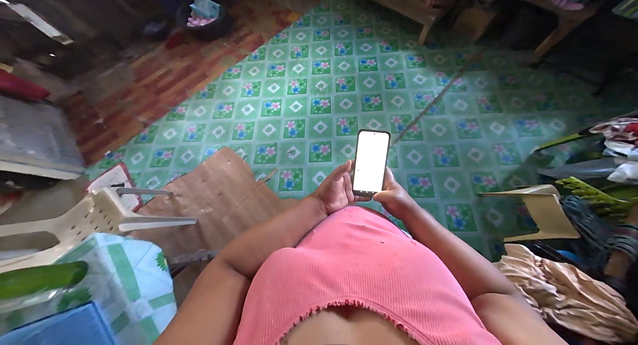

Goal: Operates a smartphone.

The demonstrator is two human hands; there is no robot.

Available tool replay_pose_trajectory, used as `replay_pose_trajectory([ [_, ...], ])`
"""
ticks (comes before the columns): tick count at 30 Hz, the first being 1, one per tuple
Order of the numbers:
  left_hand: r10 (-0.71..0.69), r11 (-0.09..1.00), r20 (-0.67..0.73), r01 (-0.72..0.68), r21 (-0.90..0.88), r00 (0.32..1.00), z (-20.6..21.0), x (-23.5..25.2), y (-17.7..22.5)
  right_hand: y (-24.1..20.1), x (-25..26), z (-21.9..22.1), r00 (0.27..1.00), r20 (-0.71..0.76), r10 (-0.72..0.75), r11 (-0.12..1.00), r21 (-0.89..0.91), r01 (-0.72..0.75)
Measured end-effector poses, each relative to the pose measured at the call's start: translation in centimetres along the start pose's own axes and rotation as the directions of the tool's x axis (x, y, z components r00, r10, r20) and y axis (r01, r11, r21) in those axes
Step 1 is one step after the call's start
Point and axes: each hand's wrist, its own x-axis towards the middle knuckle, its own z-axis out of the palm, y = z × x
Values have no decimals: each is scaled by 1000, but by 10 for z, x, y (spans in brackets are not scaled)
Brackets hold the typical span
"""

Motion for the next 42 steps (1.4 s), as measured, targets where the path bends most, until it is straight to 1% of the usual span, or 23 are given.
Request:
replay_pose_trajectory([
  [5, -6, 1000, -1, 6, -10, 1000, -2, -1, -1, 3, 1, 2, 1000, -10, -3, 1000, 5, 3],
  [9, -2, 1000, -27, 2, -10, 1000, -1, -1, 0, 1, 1, 4, 1000, -7, 4, 1000, 22, -4],
  [13, -2, 1000, -20, 2, 1, 1000, -2, -1, 0, 2, 2, 4, 1000, -4, -2, 1000, 22, 2],
  [17, -4, 1000, -9, 4, 6, 1000, -2, -1, 1, 2, 2, 5, 1000, -31, 6, 1000, 0, -6],
  [21, -14, 1000, -29, 14, 3, 999, -2, -1, 1, 1, 2, 5, 1000, -11, 2, 1000, 30, -2],
  [30, -19, 1000, -17, 19, 23, 1000, -4, 2, 6, -1, 7, 8, 999, -36, 11, 1000, -22, -12],
  [33, -15, 1000, -15, 15, 0, 1000, -5, 3, 6, -1, 8, 8, 1000, -23, 6, 1000, 16, -6],
  [37, -26, 1000, -16, 27, 13, 1000, -4, 5, 8, -1, 9, 5, 1000, 6, -9, 999, 39, 9],
  [42, -28, 1000, -5, 28, 8, 1000, -4, 9, 10, -5, 10, 9, 1000, -8, -30, 996, 84, 30],
])
